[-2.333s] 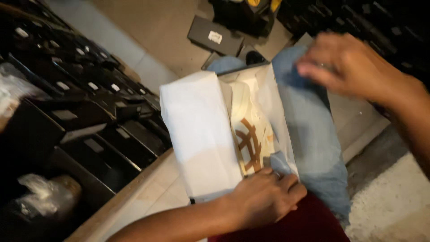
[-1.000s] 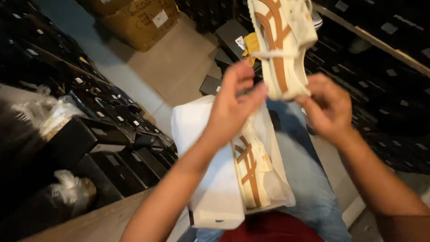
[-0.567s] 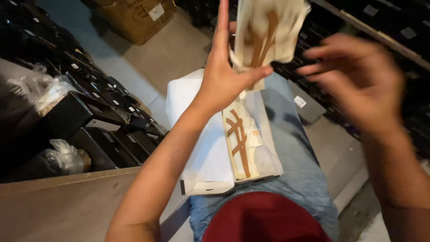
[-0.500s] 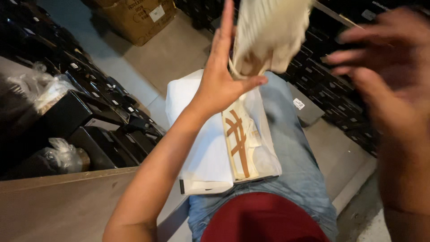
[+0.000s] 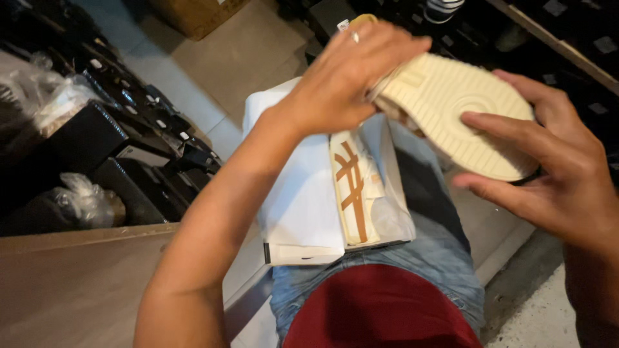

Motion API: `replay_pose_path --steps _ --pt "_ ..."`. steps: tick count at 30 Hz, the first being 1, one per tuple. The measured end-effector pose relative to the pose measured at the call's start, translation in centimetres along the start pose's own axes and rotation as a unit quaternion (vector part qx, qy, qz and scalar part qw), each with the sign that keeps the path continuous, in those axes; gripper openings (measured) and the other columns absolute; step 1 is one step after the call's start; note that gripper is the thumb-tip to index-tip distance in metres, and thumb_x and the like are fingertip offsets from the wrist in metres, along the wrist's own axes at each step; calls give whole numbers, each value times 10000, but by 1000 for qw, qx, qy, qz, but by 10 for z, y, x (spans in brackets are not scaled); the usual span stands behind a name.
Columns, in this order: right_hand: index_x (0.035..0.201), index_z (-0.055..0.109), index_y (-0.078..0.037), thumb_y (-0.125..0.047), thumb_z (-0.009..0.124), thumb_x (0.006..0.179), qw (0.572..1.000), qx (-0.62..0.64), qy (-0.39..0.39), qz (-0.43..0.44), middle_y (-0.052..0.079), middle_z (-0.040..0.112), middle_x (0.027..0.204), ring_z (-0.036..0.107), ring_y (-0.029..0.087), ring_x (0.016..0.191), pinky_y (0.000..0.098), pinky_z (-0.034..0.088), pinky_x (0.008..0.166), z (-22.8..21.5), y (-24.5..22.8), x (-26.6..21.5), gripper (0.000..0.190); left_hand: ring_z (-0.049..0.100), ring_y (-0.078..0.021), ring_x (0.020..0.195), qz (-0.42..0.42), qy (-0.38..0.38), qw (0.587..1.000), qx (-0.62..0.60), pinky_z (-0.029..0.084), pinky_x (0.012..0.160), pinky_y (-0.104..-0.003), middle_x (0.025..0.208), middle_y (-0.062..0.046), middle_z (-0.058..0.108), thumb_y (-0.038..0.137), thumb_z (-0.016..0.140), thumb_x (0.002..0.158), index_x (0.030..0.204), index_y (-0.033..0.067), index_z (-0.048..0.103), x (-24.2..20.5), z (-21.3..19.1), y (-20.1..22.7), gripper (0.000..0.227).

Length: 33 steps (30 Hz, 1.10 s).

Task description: The person wipes a white sneaker with a yellow cloth, then places it into a shoe box with tissue paper. They close the box and place it on a shelf. The person then opens another shoe box and removes a black sneaker.

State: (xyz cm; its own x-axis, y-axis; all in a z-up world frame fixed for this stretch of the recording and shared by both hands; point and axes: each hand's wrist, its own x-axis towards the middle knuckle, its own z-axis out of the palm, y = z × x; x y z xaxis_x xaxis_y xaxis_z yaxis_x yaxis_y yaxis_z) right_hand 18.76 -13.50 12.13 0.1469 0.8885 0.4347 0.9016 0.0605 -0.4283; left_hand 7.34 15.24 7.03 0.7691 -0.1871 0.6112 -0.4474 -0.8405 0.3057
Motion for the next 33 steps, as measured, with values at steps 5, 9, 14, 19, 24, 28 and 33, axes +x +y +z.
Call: replay_pose_path --steps 5,9,14,19,24,28,33 --pt "1363 634 154 -89 855 883 999 2 53 -2 491 485 1488 517 555 1440 558 445 1212 19 1 -13 582 447 -385 1402 -157 -116 971 136 320 1077 -549 1528 -168 466 314 913 788 1590 207 305 -12 -9 -28 1012" --pt "1398 571 154 -71 670 1004 983 99 86 126 326 572 1436 509 441 1471 507 389 1278 36 26 -37 465 247 -466 1505 -257 -153 954 -23 131 1202 -616 1559 -271 298 282 974 730 1588 45 264 -36 -22 -47 1139" --pt "1444 521 -54 -415 694 932 827 394 213 339 46 606 1288 610 107 1070 243 566 879 74 23 -61 649 555 -426 923 -290 -39 950 107 444 707 -532 1018 -176 547 -100 574 643 918 87 607 -49 9 -43 334" --pt "1428 505 -22 -460 708 871 853 304 255 340 79 573 1262 548 102 1052 210 467 905 89 -16 -75 737 558 -342 850 -280 -115 950 83 409 723 -503 793 -27 647 -89 503 547 684 167 697 -46 46 -30 349" --pt "1368 550 25 -340 715 900 947 99 208 224 295 449 1440 457 361 1437 424 369 1228 96 -33 -82 616 558 -393 878 -287 -168 930 155 403 762 -516 766 -117 658 31 567 784 675 77 588 -51 67 -31 121" --pt "1390 444 -38 -509 742 842 778 445 285 340 131 491 1415 607 232 1067 347 609 786 98 -32 -65 782 554 -450 1168 -348 -116 930 -37 390 924 -501 1156 -222 666 45 521 738 1277 76 469 -44 41 -17 542" --pt "1552 465 -122 -679 671 841 672 592 216 389 55 601 1481 650 239 1256 352 636 787 86 -38 -44 926 568 -100 1127 -276 58 807 -519 465 935 -255 1243 -19 606 5 569 832 1454 118 465 -36 28 -12 641"
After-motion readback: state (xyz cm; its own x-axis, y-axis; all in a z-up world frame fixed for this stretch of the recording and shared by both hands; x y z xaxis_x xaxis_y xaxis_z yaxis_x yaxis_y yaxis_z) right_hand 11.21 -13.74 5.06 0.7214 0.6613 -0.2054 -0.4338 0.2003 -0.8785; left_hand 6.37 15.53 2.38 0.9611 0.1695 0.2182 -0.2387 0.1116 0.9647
